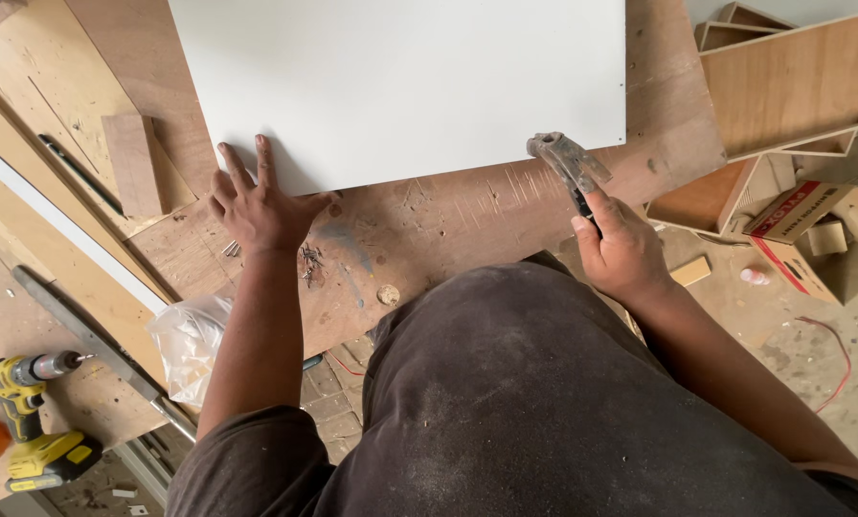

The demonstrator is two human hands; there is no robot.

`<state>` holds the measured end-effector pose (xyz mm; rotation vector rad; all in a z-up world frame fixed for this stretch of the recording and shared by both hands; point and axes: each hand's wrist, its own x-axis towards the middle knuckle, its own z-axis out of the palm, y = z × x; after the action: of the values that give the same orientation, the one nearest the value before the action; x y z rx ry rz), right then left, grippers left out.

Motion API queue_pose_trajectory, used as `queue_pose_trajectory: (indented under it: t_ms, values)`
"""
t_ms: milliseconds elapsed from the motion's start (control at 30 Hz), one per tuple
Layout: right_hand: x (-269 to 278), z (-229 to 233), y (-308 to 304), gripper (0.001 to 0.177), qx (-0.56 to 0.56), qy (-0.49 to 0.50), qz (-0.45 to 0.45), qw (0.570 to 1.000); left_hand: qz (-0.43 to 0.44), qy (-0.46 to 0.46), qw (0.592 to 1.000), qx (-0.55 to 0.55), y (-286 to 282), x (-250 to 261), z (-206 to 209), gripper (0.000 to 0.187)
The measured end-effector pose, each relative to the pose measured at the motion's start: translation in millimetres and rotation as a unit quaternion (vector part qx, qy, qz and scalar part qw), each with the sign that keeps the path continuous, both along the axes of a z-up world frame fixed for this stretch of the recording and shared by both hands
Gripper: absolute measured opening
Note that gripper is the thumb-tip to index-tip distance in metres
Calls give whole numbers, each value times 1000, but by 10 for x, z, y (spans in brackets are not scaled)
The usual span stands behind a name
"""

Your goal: The person hammers nails into a white rectangular board placed on a wooden workbench. They repeatedly pick up nails, position them on the board, and strike them with a hammer. The board is flipped over to work on the other side.

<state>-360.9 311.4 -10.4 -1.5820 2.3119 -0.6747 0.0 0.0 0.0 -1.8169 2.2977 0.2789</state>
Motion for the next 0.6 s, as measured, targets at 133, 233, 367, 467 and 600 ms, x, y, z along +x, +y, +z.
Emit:
queue_pose_trajectory:
  t_ms: [133, 233, 367, 467, 600]
  values:
    - [94, 276, -249, 48, 21, -11, 28, 999, -1, -2, 1000, 3, 1, 8, -22, 119]
    - [116, 363, -298, 49, -22, -13, 25, 999, 11, -10, 1000, -4, -10, -5, -25, 118]
    - [35, 8, -183, 48, -49, 1, 25, 998, 11, -10, 1000, 13, -15, 7, -7, 119]
    - [22, -121, -184, 46, -49, 20, 40, 998, 12, -12, 1000, 16, -23, -27, 5, 118]
    - [40, -265, 22, 49, -91, 21, 13, 996, 12, -10, 1000, 15, -19, 17, -9, 118]
